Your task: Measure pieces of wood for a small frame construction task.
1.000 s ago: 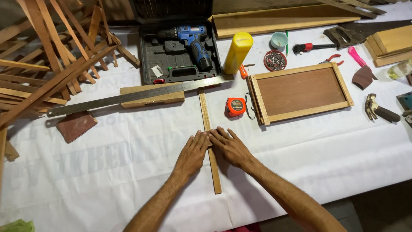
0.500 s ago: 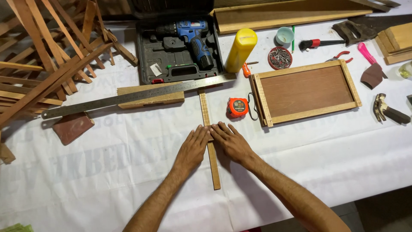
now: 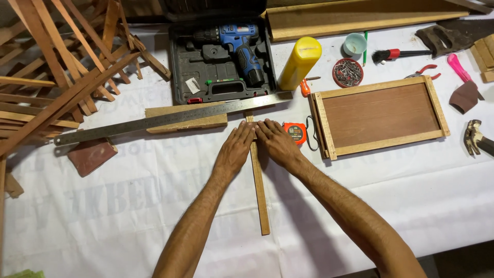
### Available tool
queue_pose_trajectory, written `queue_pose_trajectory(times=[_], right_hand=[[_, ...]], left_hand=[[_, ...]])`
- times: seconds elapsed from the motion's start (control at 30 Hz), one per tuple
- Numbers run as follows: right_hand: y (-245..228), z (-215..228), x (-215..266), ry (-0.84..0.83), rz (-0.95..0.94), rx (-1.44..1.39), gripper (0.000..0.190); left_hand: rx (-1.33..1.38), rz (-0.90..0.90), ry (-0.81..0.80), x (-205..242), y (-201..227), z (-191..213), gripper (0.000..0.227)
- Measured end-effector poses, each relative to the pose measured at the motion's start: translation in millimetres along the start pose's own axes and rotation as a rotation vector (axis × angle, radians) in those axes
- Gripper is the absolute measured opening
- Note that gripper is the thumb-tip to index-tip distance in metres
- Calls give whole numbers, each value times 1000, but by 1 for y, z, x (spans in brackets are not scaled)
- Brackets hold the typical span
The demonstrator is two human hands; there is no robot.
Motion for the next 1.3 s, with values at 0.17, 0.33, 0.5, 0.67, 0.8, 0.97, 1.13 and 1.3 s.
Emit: queue_pose_trajectory(times=[0.17,0.33,0.5,0.67,0.8,0.97,1.13,1.3], right_hand=[[-11,15,19,45,38,-2,50],[-40,4,70,13,136,-47,53],[-79,29,126,-127,134,-78,76],[-81,-5,142,-35,116,-156,64],[-69,2,115,-100,74,-103,64],[-44,1,66,-51,64,-58,60],[-22,5,18,-43,46,-16,57],[-7,17,-15,-80,24,48,63]], left_hand=[[31,23,42,22,14,26,59],[75,19,-28,82,51,29,62],[93,-4,-57,136,86,37,64],[19,-2,-178,144,96,33,64],[59,7,-107,120,77,27,59],[-17,8,-109,75,42,20,60],[-15,16,-105,31,9,16,60],[-137,33,-137,-6,-14,9,62]])
Point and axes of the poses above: each hand's wrist, its own x-axis away from the middle knuckle, its own z-axis out of the back of the hand, y = z × x, the point moved 2 cm from there along -x, towards the middle knuckle, and after that the axes turned 4 degrees about -y, right-handed, at the moved point
